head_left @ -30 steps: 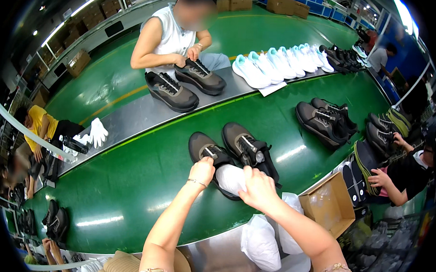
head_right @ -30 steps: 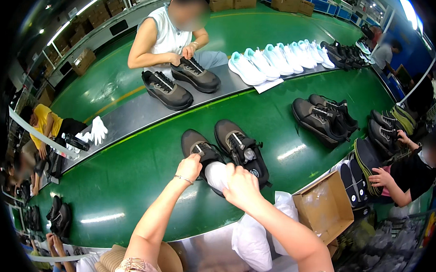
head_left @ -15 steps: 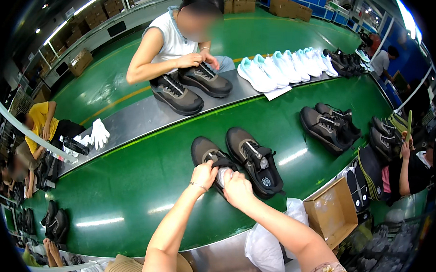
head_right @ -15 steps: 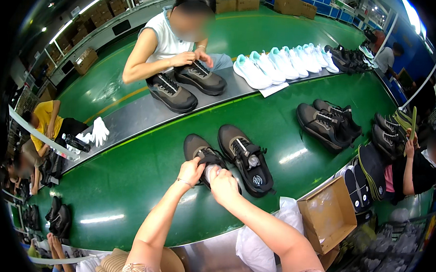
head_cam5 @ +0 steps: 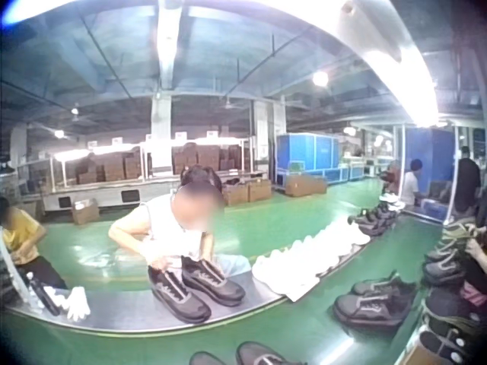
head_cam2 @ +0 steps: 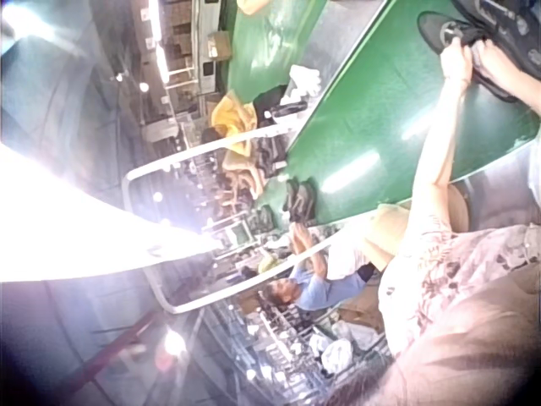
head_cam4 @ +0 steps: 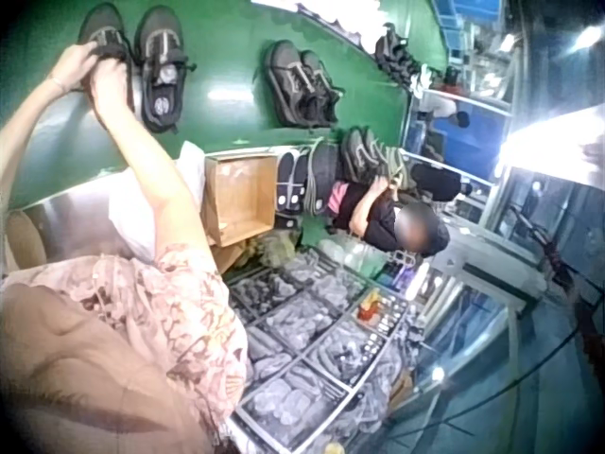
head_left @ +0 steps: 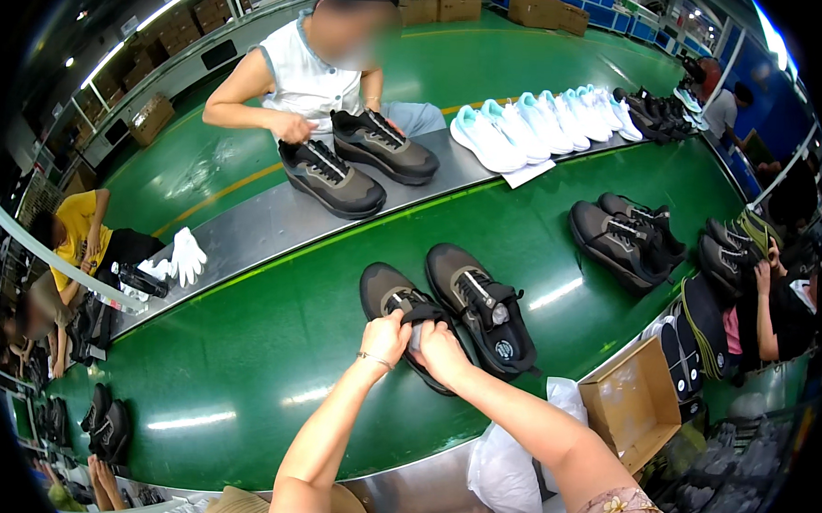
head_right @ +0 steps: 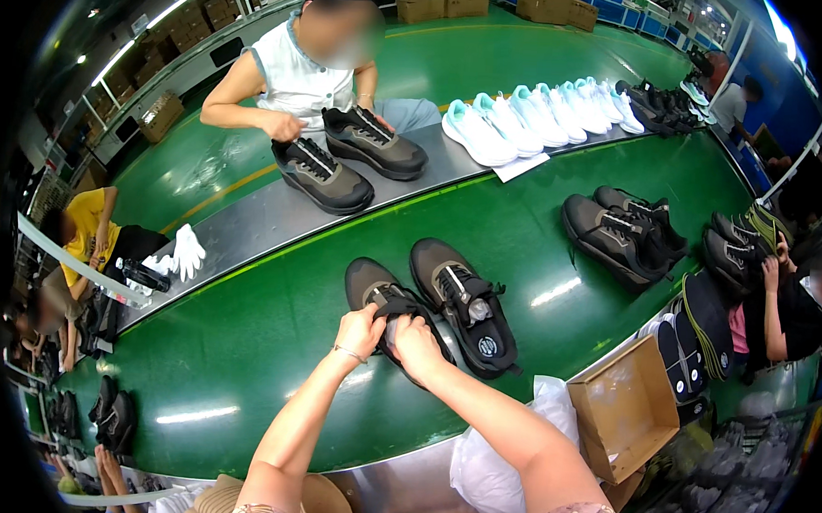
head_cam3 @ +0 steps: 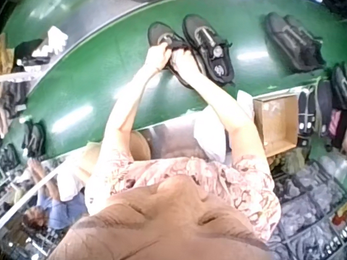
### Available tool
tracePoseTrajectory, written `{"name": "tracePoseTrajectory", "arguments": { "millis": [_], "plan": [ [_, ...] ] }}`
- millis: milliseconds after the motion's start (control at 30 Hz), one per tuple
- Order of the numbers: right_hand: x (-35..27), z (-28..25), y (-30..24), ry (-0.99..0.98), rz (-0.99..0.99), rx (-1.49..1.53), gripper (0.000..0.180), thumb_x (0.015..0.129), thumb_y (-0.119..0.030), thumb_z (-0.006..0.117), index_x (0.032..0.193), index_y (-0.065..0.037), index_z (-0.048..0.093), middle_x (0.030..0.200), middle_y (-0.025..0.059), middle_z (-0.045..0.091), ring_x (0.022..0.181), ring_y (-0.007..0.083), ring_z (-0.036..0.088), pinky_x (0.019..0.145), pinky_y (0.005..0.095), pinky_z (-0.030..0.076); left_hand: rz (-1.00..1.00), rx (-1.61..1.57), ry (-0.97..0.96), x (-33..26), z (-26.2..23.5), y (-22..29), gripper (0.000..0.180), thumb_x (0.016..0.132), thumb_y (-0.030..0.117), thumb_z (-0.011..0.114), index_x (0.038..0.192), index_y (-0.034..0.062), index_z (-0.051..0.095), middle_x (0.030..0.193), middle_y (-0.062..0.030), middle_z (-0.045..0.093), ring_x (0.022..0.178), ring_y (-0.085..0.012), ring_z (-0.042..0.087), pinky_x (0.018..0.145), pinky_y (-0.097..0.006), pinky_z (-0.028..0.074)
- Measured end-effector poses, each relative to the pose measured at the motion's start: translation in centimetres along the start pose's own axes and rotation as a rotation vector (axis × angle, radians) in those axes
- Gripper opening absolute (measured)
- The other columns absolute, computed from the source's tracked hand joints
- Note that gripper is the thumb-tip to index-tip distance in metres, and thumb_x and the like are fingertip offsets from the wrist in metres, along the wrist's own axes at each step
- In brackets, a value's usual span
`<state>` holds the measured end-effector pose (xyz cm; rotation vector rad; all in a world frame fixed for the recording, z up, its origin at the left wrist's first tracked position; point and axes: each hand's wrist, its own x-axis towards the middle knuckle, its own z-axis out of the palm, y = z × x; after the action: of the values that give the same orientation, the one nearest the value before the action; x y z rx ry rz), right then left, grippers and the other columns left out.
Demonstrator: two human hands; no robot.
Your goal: The person takes a piece of white paper from a box, wraps it around a cardboard shoe tree, and stuffs it into the interior of a black shoe before placing the shoe onto a green conveyor belt.
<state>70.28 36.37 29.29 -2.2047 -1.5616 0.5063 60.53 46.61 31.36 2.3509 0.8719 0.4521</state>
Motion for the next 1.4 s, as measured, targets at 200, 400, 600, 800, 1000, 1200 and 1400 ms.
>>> {"name": "tracePoseTrajectory", "arguments": {
  "millis": [200, 400, 600, 800, 1000, 1200, 1400],
  "plan": [
    [1.9, 1.5, 0.8, 0.082, -0.101, 0.105, 0.039, 0.071, -0.011, 0.066, 0.097, 0.009, 0.046, 0.084, 0.0278, 0.056, 0.078, 0.0401, 0.06, 0.068, 0.0432, 0.05, -0.02, 0.027, 0.028, -0.5, 0.5, -0.2, 0.018, 0.08, 0.018, 0.055, 0.083, 0.0003, 0.054, 0.07, -0.0228, 0.06, 0.069, -0.0408, 0.059, 0.063, -0.048, 0.047],
    [1.6, 0.1, -0.3, 0.026, 0.04, 0.184, 0.039, 0.073, -0.005, 0.059, 0.104, 0.012, 0.042, 0.091, 0.0323, 0.054, 0.083, 0.044, 0.058, 0.072, 0.0454, 0.049, -0.071, 0.146, -0.012, 0.5, -0.3, 0.4, 0.019, 0.079, 0.018, 0.054, 0.086, 0.0004, 0.053, 0.075, -0.0224, 0.061, 0.072, -0.04, 0.06, 0.066, -0.048, 0.048],
    [-8.4, -9.4, 0.6, 0.137, -0.132, 0.348, 0.045, 0.077, -0.001, 0.057, 0.12, 0.005, 0.044, 0.098, 0.0258, 0.056, 0.085, 0.0363, 0.06, 0.074, 0.039, 0.049, -0.117, 0.14, 0.15, -1.1, -1.8, 1.5, 0.031, 0.079, 0.02, 0.059, 0.1, -0.003, 0.055, 0.096, -0.0255, 0.06, 0.091, -0.0403, 0.057, 0.078, -0.045, 0.046],
    [-16.2, -17.9, 13.6, 0.523, 0.197, 0.344, 0.022, 0.078, -0.002, 0.059, 0.1, 0.0, 0.06, 0.087, 0.0152, 0.062, 0.074, 0.0244, 0.062, 0.065, 0.0311, 0.049, 0.316, 0.097, 0.42, -5.5, 2.8, 11.1, 0.03, 0.075, 0.008, 0.061, 0.101, -0.0038, 0.054, 0.098, -0.0186, 0.056, 0.091, -0.0354, 0.053, 0.081, -0.042, 0.043],
    [-20.4, -18.9, 20.4, 0.603, 0.472, 0.43, 0.018, 0.086, -0.003, 0.051, 0.102, 0.002, 0.059, 0.085, 0.0062, 0.063, 0.069, 0.0119, 0.062, 0.058, 0.0236, 0.049, 0.093, 0.281, 0.241, -9.4, 5.9, 7.0, 0.01, 0.073, 0.0, 0.051, 0.081, 0.0021, 0.057, 0.076, -0.0159, 0.055, 0.073, -0.0332, 0.053, 0.072, -0.041, 0.044],
    [-21.7, -14.4, 20.3, 0.486, 0.593, 0.691, 0.014, 0.088, -0.006, 0.054, 0.097, 0.002, 0.06, 0.081, 0.0041, 0.063, 0.067, 0.0102, 0.061, 0.056, 0.0217, 0.049, 0.126, 0.542, -0.858, -1.8, 4.0, 3.1, 0.022, 0.08, 0.014, 0.049, 0.093, 0.0053, 0.065, 0.094, -0.0173, 0.065, 0.087, -0.0314, 0.063, 0.072, -0.041, 0.05],
    [-20.9, -13.7, 18.0, 0.41, 0.482, 0.644, 0.014, 0.087, -0.005, 0.054, 0.097, 0.003, 0.06, 0.079, 0.0045, 0.063, 0.067, 0.0103, 0.061, 0.057, 0.0232, 0.05, 0.147, 0.968, -1.179, -0.6, 3.6, 5.1, 0.025, 0.08, 0.014, 0.056, 0.102, 0.0106, 0.068, 0.109, -0.0091, 0.063, 0.103, -0.0248, 0.06, 0.079, -0.039, 0.049]
  ]
}}
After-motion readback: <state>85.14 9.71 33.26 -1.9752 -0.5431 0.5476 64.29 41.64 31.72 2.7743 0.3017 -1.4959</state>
